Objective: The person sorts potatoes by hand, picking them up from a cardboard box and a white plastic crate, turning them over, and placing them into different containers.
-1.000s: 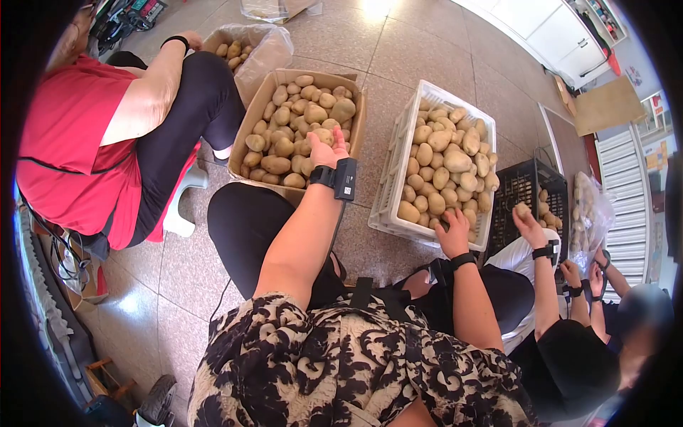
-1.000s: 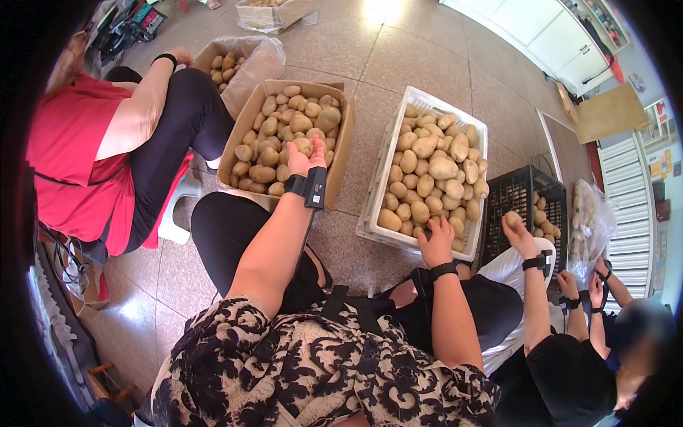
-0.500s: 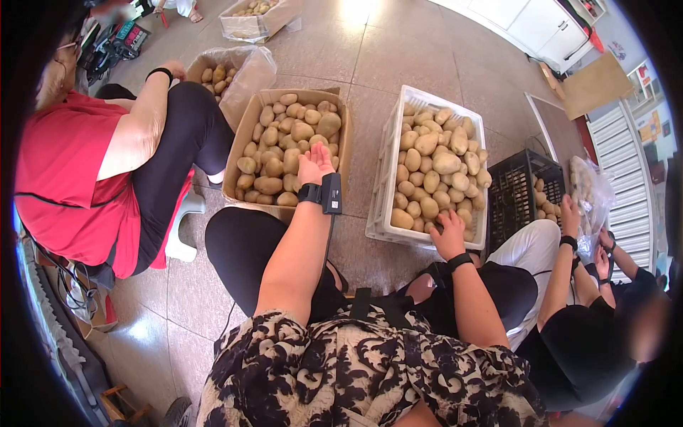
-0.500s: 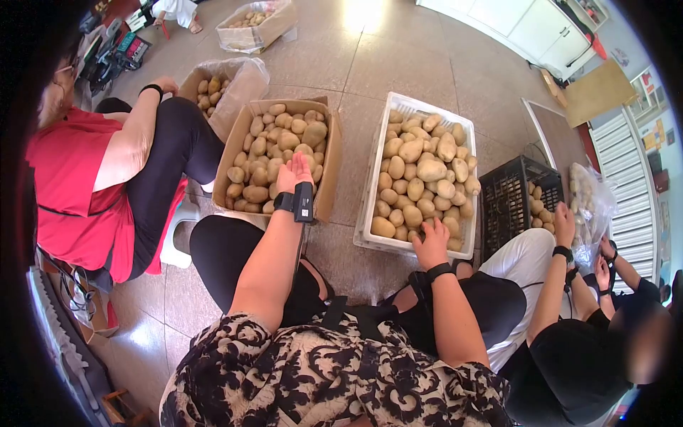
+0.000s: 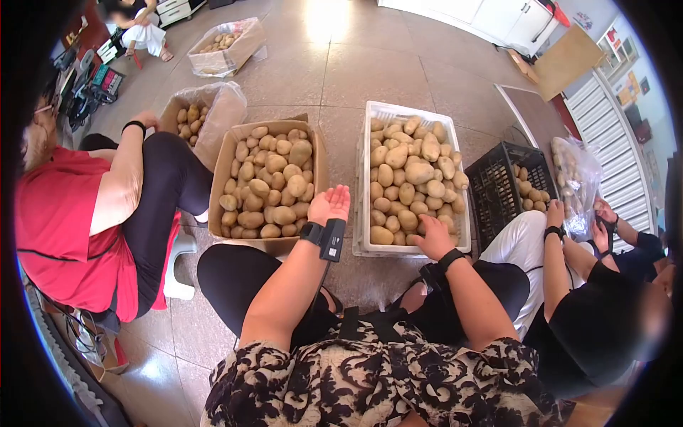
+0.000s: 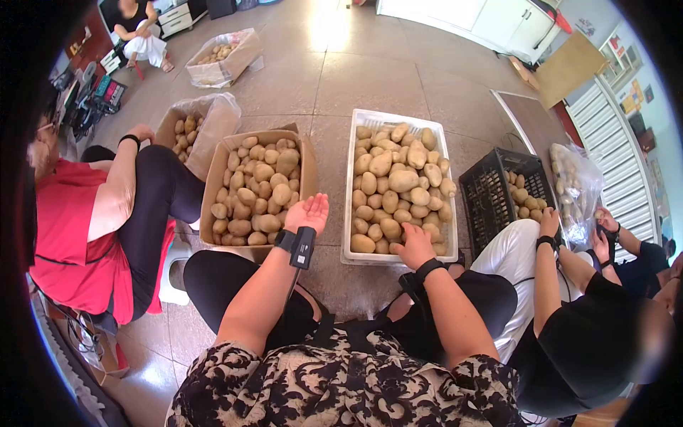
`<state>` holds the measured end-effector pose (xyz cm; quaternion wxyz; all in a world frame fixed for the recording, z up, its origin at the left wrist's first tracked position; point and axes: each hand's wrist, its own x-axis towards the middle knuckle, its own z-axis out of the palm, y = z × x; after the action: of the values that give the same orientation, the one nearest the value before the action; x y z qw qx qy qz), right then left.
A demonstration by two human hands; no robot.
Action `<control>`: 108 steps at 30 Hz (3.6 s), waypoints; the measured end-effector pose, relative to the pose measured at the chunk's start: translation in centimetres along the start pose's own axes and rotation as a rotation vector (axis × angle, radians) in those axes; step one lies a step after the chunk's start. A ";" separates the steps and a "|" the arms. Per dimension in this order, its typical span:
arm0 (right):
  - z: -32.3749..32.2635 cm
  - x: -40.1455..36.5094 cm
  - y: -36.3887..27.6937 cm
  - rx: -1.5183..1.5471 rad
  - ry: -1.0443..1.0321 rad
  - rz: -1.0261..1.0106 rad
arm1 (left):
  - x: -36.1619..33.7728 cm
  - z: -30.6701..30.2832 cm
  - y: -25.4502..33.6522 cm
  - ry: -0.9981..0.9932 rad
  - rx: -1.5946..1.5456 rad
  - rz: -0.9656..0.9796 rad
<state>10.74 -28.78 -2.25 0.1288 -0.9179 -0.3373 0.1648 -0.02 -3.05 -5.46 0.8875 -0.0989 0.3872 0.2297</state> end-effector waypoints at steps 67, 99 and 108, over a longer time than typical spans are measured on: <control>-2.0 1.5 -8.1 0.647 -0.041 -0.243 | -1.5 -0.1 1.1 -0.126 0.284 0.043; 0.1 1.2 -5.3 0.192 0.019 -0.375 | 3.1 -1.8 8.6 0.143 -0.075 0.470; 1.2 1.6 -4.1 0.161 0.043 -0.419 | 12.4 -8.7 11.9 -0.196 -0.067 0.381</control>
<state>9.11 -24.55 -2.27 0.2403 -0.8177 -0.5036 0.1414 -3.98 8.40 -20.46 0.8576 -0.0304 0.3028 0.4146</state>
